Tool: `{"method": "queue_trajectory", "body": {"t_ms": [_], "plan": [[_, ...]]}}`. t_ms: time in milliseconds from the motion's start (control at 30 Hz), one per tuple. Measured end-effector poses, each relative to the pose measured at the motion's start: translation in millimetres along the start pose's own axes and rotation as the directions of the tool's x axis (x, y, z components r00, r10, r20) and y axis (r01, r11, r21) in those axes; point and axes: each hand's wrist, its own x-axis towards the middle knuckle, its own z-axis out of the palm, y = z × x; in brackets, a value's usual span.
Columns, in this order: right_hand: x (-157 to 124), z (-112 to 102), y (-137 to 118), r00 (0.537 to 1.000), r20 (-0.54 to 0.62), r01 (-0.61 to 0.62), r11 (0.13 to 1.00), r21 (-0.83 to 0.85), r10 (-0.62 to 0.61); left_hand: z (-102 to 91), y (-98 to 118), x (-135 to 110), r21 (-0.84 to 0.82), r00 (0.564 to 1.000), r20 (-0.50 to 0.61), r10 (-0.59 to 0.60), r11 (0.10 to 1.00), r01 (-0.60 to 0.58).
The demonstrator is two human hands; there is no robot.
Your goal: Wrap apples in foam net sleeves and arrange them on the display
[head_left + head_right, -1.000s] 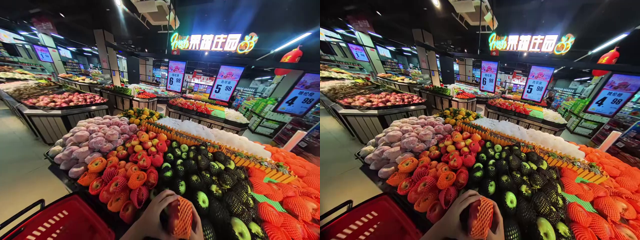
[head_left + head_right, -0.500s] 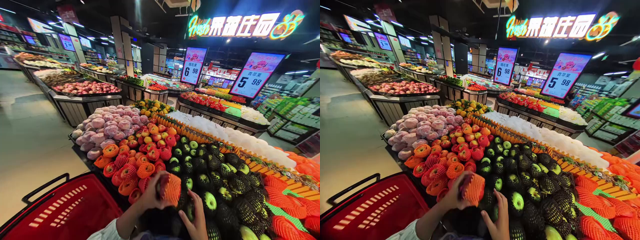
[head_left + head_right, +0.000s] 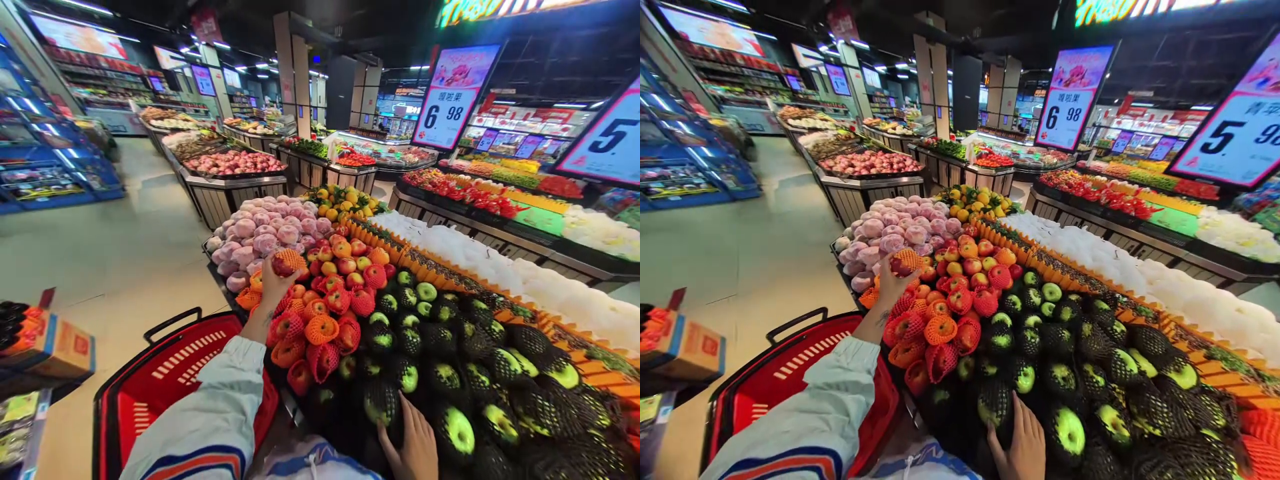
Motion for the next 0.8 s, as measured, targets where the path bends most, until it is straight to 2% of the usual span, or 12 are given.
{"method": "queue_trajectory", "body": {"t_ms": [67, 133, 200, 267, 367, 433, 533, 667, 800], "plan": [[2.3, -1.2, -0.3, 0.999, -0.003, 0.038, 0.998, -0.041, -0.038, 9.0, -13.0, 4.5, 0.19, 0.998, 0.048, 0.044, 0.98, -0.052], [4.6, -3.6, -1.6, 0.998, -0.003, 0.057, 0.996, -0.068, -0.058, 19.7, -19.8, 6.5, 0.384, 0.982, 0.188, 0.014, 0.919, -0.087], [6.4, -6.5, -3.4, 0.998, -0.003, 0.069, 0.994, -0.084, -0.07, 30.7, -23.1, 7.4, 0.537, 0.939, 0.339, -0.06, 0.832, -0.141], [7.4, -8.9, -5.2, 0.998, -0.004, 0.069, 0.993, -0.095, -0.07, 40.4, -26.0, 8.2, 0.605, 0.883, 0.453, -0.123, 0.769, -0.204], [7.4, -10.3, -6.3, 0.997, -0.01, 0.07, 0.992, -0.105, -0.072, 51.7, -32.4, 10.2, 0.63, 0.818, 0.544, -0.188, 0.736, -0.249], [6.5, -9.9, -6.0, 0.997, -0.013, 0.075, 0.992, -0.103, -0.076, 57.3, -38.0, 11.9, 0.649, 0.782, 0.575, -0.24, 0.716, -0.257], [4.9, -8.5, -5.2, 0.998, -0.002, 0.067, 0.994, -0.092, -0.067, 63.9, -47.2, 15.0, 0.665, 0.757, 0.584, -0.293, 0.707, -0.24], [2.4, -6.0, -4.3, 0.999, -0.009, 0.043, 0.997, -0.071, -0.044, 68.0, -59.8, 17.6, 0.652, 0.757, 0.566, -0.325, 0.738, -0.171], [1.3, -3.8, -3.5, 0.999, -0.007, 0.037, 0.998, -0.059, -0.038, 60.8, -66.7, 16.8, 0.588, 0.763, 0.569, -0.307, 0.8, -0.117]]}}
